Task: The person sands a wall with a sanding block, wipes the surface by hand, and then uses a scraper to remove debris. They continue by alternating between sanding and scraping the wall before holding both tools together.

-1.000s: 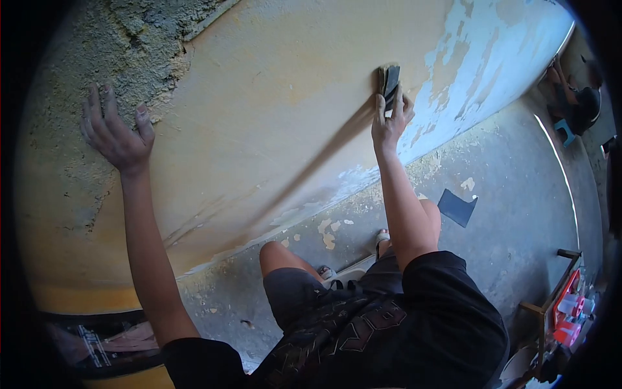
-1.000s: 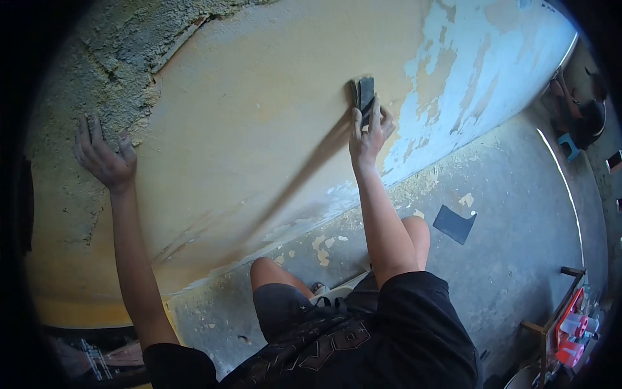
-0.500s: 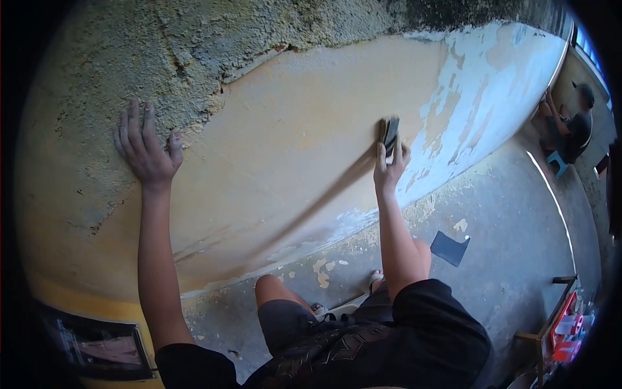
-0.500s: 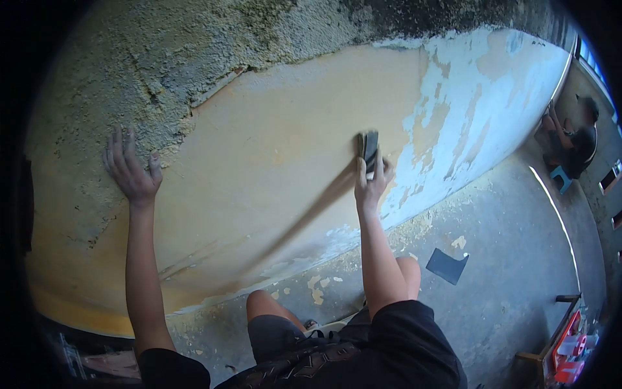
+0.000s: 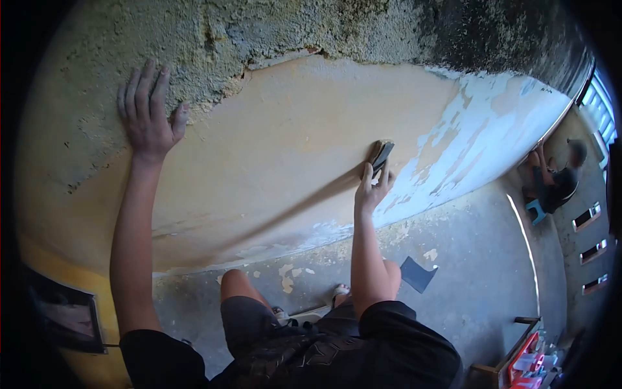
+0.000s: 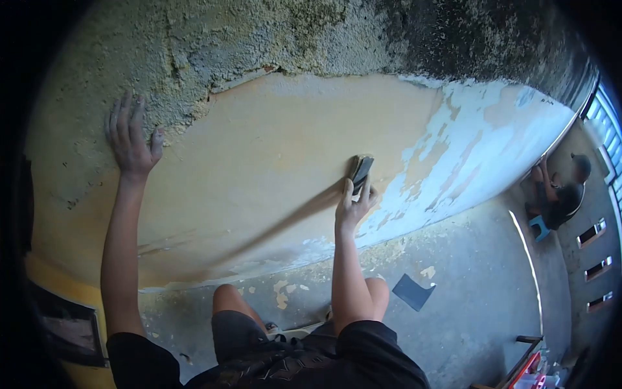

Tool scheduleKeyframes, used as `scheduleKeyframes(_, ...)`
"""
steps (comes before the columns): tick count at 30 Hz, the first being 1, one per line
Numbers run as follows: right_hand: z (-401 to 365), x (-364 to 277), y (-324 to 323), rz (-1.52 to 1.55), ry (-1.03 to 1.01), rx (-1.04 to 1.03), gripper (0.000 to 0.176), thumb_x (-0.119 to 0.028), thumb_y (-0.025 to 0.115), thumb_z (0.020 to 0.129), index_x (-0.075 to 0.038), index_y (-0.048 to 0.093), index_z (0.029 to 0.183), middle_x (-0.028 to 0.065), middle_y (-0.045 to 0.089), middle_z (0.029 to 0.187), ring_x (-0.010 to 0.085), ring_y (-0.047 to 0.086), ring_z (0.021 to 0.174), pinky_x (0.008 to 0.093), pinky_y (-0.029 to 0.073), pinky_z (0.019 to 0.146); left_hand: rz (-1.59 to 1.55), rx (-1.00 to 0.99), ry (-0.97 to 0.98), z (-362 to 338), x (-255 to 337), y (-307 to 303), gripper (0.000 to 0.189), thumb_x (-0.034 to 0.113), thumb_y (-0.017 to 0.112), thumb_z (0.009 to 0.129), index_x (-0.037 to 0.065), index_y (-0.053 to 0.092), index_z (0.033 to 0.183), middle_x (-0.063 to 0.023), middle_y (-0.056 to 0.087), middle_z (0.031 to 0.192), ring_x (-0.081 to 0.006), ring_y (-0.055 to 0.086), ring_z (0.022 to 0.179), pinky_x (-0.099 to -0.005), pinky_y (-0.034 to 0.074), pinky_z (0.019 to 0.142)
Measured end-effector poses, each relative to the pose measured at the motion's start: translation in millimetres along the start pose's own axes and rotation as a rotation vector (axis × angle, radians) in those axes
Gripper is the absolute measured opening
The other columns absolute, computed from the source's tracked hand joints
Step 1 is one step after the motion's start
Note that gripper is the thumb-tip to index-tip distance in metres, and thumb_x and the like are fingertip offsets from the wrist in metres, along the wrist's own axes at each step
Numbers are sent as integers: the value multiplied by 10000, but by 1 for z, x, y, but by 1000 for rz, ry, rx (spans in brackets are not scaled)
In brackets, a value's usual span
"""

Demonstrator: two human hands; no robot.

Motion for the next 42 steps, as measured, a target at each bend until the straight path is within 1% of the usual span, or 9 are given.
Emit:
scheduleKeyframes(7,109,-106,-21,78,-145,18,519,-315,682,895,-60,555,1329,115,482,1024,242,515,889,356,418,831,-45,8,40,-4,-1,4,489,414,518,954,122,506,1347,-99,499,1392,-308,475,1259,-475,353,1044)
scheduleKeyframes(14,68,-66,-10,33,-127,-39,517,-209,707,873,-26,548,1330,104,469,993,217,504,928,327,426,815,-24,27,13,-2,-6,1,501,435,528,945,136,507,1347,-78,487,1407,-299,464,1264,-469,352,1046)
scheduleKeyframes(18,113,-134,-21,232,-83,-38,520,-237,706,884,-10,546,1325,122,480,1020,227,506,914,345,432,828,-57,-5,16,-9,-3,7,512,443,505,953,142,481,1366,-78,463,1428,-295,453,1278,-478,330,1064)
scheduleKeyframes(21,115,-142,-17,89,-157,59,510,-312,692,891,-23,575,1294,143,507,1022,246,533,876,357,443,806,29,-61,33,-8,-4,3,557,448,372,987,25,480,1332,-201,473,1364,-388,430,1277,-568,289,1070)
scheduleKeyframes(23,81,-125,-4,48,-219,2,529,-278,720,864,-37,566,1310,140,489,1023,265,524,931,366,458,798,37,-2,61,-8,-3,1,547,441,332,1001,29,479,1330,-184,471,1374,-364,439,1278,-553,294,1073)
scheduleKeyframes(24,60,-121,2,80,-217,-45,525,-248,723,859,-34,563,1312,146,497,1017,272,528,938,381,463,801,-88,11,-28,-3,-4,-3,519,460,481,956,145,482,1368,-76,445,1442,-288,434,1296,-483,310,1086)
scheduleKeyframes(32,68,-181,10,93,-319,65,542,-279,711,878,3,543,1309,160,495,1007,302,510,909,416,453,791,-31,1,-39,-6,-4,-1,528,484,417,969,164,477,1385,-49,439,1446,-259,405,1322,-475,290,1113)
scheduleKeyframes(37,-85,-166,25,-80,-999,-667,578,-210,744,798,-140,553,1340,105,554,1028,291,501,887,411,420,802,-45,12,3,-7,-6,-4,514,432,410,979,76,486,1341,-134,464,1397,-315,432,1291,-509,301,1088)
scheduleKeyframes(42,-239,-70,-48,-37,-658,-1199,567,-215,748,802,-90,549,1318,151,546,1006,331,527,931,428,455,817,-53,43,20,-7,-8,-5,539,441,316,1005,57,460,1355,-150,467,1391,-335,443,1280,-538,291,1084)
Point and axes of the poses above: each hand's wrist, its own z-axis towards the middle knuckle, its own y-axis out of the palm, x = y × z, the point moved 6 cm from there along z, towards the middle knuckle
